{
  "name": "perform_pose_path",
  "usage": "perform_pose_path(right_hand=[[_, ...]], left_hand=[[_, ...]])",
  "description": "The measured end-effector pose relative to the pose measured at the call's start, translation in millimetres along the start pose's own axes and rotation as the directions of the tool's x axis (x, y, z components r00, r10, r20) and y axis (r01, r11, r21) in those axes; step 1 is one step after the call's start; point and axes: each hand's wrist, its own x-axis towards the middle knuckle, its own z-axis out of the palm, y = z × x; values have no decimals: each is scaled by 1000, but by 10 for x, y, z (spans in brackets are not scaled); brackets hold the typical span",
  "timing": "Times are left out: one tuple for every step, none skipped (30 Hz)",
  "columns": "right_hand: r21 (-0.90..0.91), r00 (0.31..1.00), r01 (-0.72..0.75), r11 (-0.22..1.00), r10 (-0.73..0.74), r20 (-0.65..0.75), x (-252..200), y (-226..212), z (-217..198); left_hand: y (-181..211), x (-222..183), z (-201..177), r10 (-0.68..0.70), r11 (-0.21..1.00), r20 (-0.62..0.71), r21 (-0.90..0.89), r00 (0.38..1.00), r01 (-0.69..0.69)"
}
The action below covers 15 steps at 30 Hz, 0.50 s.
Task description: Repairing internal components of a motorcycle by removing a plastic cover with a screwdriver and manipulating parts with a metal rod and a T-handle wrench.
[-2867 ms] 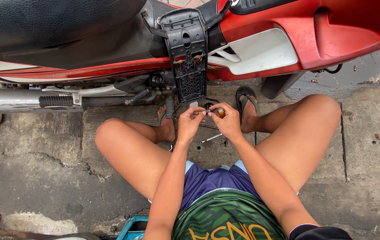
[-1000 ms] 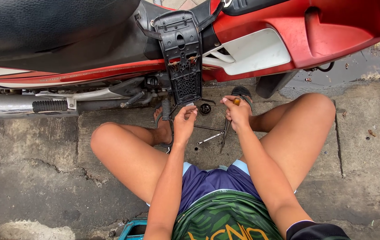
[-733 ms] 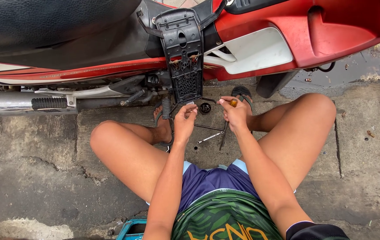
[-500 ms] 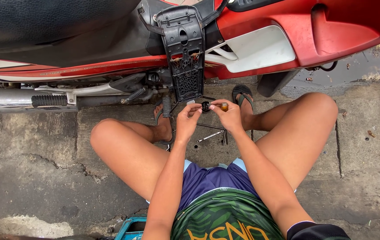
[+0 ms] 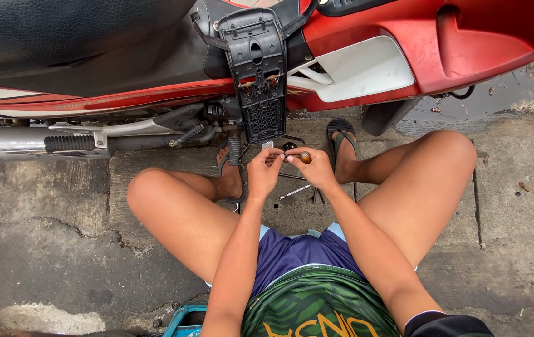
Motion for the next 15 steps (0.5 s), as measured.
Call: perform_pose_path(right_hand=[[0, 1000, 1, 1000, -1, -1, -8, -20, 4], [-22, 1000, -8, 1000, 8, -1, -23, -39, 10], [-44, 1000, -17, 999, 17, -2, -39, -58, 16], [-44, 1000, -16, 999, 16, -1, -47, -62, 15], [-72, 1000, -17, 997, 15, -17, -57, -67, 14], [-101, 999, -18, 995, 15, -34, -65, -74, 10], [-101, 999, -17, 995, 13, -34, -22, 23, 10], [-141, 998, -28, 990, 21, -56, 12, 125, 7], [-180, 997, -41, 983, 27, -78, 47, 227, 4], [-180, 997, -40, 983, 26, -79, 47, 232, 3], [-195, 996, -52, 979, 36, -84, 48, 236, 4], [-210, 995, -64, 976, 47, -88, 46, 242, 8], [-209, 995, -64, 976, 46, -88, 38, 230, 9], [-234, 996, -62, 970, 45, -79, 26, 219, 6], [-259, 997, -61, 964, 44, -70, 13, 208, 3]], left_hand=[[-19, 20, 10, 1, 1000, 0, 0, 1000, -1], [-41, 32, 17, -7, 1000, 2, 15, 1000, 7], [-63, 43, 23, -15, 999, 3, 30, 1000, 15], [-98, 52, 31, -14, 999, 2, 30, 1000, 14], [-133, 60, 38, -22, 999, 12, 40, 1000, 21], [-165, 69, 48, -29, 998, 23, 49, 999, 28], [-187, 82, 56, -28, 998, 23, 49, 999, 27], [-213, 88, 67, -34, 998, 37, 53, 999, 32], [-239, 94, 78, -40, 998, 52, 58, 998, 37], [-236, 91, 87, -39, 998, 53, 59, 998, 36], [-233, 89, 96, -44, 998, 60, 52, 997, 40], [-233, 83, 101, -49, 998, 67, 46, 997, 46], [-232, 82, 89, -49, 998, 66, 46, 997, 46], [-234, 76, 80, -30, 998, 64, 58, 998, 26], [-236, 69, 72, -11, 998, 61, 69, 998, 7]])
